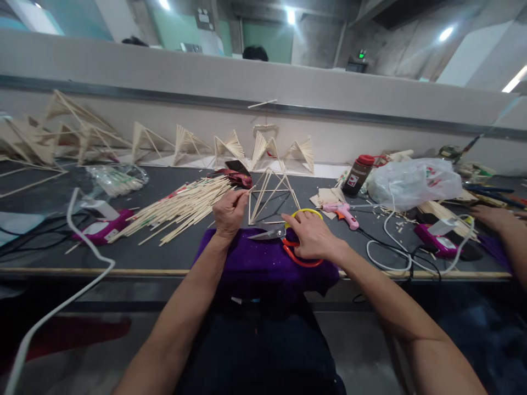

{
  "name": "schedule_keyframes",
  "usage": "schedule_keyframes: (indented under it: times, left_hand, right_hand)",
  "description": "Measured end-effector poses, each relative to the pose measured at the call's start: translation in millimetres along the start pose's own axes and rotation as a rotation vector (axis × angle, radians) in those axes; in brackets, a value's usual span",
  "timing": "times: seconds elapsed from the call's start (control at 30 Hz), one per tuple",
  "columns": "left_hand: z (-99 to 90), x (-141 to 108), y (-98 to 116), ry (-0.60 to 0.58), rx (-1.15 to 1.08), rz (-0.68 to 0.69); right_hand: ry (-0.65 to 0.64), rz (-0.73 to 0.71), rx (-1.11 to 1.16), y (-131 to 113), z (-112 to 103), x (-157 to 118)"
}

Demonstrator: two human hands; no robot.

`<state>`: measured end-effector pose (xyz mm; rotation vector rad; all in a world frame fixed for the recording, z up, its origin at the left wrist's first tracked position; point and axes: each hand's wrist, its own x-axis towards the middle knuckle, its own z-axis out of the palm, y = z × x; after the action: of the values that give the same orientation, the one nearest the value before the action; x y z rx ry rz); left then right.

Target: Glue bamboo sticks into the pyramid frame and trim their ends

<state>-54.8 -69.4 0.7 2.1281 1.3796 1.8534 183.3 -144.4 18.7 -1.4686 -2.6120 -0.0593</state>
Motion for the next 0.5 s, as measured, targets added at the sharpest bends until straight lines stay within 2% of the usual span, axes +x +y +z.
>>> schedule_keyframes:
  times: [0.07, 0.17, 0.23, 0.3, 0.4, 0.5]
  left_hand:
    - [-1.5, 2, -2, 0.078, -0.07, -0.027]
    - [-3.6, 5, -4, 0.154, -0.176, -0.085]
    - [-4.7, 5, -6, 0.167, -0.231, -0.136]
    - [-5.7, 5, -7, 0.171, -0.272, -0.175]
    - [-8.2, 6, -11, 0.169, -0.294, -0.217]
    - [-11.8, 8, -16, 0.165, -0.287, -0.258]
  right_hand:
    - [0.045, 0.028, 0.144, 7, -4, -11]
    - [0.159, 0.077, 0.566, 17, -4, -21]
    - [0.215, 0.077, 0.837, 17, -2, -15]
    - [0.261, 0.044, 1.018, 10, 1, 3]
    - [0.348, -0.008, 1.093, -12, 3, 42]
    - [0.354, -0.053, 1.001, -31, 3, 74]
